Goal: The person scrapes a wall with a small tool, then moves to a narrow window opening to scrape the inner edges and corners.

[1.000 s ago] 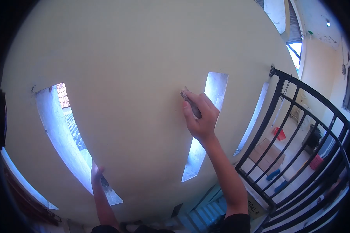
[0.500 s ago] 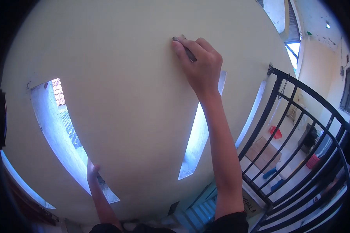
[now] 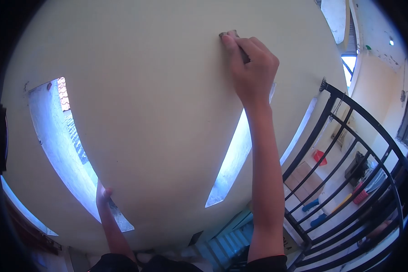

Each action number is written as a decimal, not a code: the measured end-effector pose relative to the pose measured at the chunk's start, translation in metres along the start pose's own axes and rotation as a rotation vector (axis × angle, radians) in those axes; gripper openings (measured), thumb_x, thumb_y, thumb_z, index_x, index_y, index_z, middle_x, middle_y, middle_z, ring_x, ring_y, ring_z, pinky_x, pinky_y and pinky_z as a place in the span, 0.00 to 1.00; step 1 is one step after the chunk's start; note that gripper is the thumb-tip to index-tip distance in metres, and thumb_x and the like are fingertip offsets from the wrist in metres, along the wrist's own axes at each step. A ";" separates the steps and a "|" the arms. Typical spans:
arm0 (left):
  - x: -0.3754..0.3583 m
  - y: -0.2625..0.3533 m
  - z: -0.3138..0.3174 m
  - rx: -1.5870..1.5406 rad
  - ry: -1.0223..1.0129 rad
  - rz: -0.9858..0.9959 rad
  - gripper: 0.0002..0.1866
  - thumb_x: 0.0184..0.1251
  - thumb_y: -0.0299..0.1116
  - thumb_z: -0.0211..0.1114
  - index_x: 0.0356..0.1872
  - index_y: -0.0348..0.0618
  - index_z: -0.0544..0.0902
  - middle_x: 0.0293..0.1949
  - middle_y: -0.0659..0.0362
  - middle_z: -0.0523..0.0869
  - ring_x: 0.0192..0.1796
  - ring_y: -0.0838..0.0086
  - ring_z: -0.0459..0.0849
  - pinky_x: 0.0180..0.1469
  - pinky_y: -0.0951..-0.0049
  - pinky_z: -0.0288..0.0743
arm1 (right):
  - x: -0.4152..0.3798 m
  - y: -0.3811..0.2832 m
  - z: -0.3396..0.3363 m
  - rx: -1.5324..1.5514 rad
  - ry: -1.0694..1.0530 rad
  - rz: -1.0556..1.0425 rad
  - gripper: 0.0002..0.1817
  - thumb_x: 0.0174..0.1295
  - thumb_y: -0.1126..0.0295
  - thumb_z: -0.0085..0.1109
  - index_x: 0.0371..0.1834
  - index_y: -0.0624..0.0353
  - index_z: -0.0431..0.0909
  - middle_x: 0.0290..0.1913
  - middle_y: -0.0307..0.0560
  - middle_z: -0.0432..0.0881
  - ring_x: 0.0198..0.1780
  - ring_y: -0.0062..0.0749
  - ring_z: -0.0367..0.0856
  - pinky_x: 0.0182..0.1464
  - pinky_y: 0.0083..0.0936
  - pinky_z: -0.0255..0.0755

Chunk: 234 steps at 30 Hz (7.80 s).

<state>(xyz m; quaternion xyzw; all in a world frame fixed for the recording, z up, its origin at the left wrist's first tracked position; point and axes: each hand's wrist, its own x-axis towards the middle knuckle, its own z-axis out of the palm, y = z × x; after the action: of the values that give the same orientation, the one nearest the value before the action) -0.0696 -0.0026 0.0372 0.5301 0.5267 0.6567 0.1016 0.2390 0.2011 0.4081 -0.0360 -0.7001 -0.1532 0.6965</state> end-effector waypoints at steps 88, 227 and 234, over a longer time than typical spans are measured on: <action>0.121 0.087 -0.048 -0.336 -0.077 0.054 0.47 0.58 0.73 0.59 0.58 0.33 0.76 0.50 0.48 0.82 0.51 0.62 0.84 0.47 0.60 0.81 | -0.365 0.088 -0.173 -0.415 -0.206 0.826 0.16 0.69 0.60 0.62 0.37 0.65 0.85 0.19 0.51 0.76 0.20 0.26 0.72 0.27 0.30 0.64; -0.016 0.060 0.106 0.844 0.023 1.181 0.15 0.61 0.34 0.55 0.17 0.37 0.78 0.25 0.56 0.78 0.29 0.63 0.75 0.31 0.63 0.71 | -0.584 -0.025 -0.098 0.001 -0.436 1.041 0.06 0.65 0.69 0.65 0.39 0.59 0.85 0.32 0.48 0.82 0.33 0.43 0.83 0.36 0.33 0.76; 0.009 0.046 0.108 0.601 -0.003 1.486 0.18 0.59 0.33 0.55 0.11 0.37 0.71 0.17 0.56 0.73 0.18 0.69 0.67 0.26 0.66 0.66 | -0.589 -0.015 -0.102 0.075 -0.409 1.007 0.05 0.63 0.70 0.66 0.39 0.58 0.86 0.31 0.47 0.80 0.31 0.40 0.81 0.33 0.33 0.75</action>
<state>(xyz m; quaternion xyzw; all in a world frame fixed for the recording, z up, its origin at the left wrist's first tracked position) 0.0329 0.0473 0.0666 0.7477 0.1899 0.3820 -0.5088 0.3497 0.2558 -0.1774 -0.3710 -0.7224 0.2348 0.5342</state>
